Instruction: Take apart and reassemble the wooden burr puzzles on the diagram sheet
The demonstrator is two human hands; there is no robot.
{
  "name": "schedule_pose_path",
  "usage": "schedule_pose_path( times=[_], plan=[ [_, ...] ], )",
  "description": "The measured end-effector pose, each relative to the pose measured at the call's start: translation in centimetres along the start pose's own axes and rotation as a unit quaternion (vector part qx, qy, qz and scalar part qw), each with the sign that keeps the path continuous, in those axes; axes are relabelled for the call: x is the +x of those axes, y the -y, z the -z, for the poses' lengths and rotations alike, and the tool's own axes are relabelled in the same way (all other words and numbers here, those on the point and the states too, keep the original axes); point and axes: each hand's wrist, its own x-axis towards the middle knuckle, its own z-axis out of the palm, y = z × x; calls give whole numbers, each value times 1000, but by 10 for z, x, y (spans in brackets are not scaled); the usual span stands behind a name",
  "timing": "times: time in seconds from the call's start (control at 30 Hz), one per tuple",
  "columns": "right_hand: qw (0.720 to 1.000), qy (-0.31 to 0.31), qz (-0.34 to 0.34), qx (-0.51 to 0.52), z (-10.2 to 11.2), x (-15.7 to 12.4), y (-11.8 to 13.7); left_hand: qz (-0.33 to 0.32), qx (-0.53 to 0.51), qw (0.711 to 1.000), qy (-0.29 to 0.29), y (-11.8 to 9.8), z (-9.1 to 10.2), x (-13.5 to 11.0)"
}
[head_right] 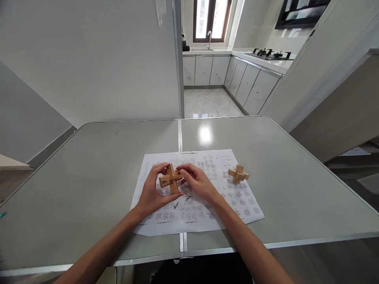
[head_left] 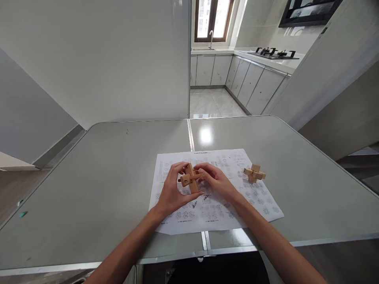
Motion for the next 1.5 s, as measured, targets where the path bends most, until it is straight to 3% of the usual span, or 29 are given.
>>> schedule_pose_path(
  times=[0.1,0.17,0.37,0.67,1.0,1.5],
  plan=[
    [996,-63,27,-56,1,1,3,21,11,1000,2,-1,-1,0],
    [994,-71,29,-75,1,0,3,31,25,999,2,-1,-1,0],
    [995,-18,18,-99,-2,-1,-5,41,40,998,1,0,-2,1],
    [1000,28,3,8,1,-2,-2,53,-24,998,14,0,1,2],
    [990,134,-7,32,-3,-3,1,165,-142,976,13,2,4,1],
    [995,96,23,8,-8,-4,-5,174,-151,973,10,7,0,0]
  ],
)
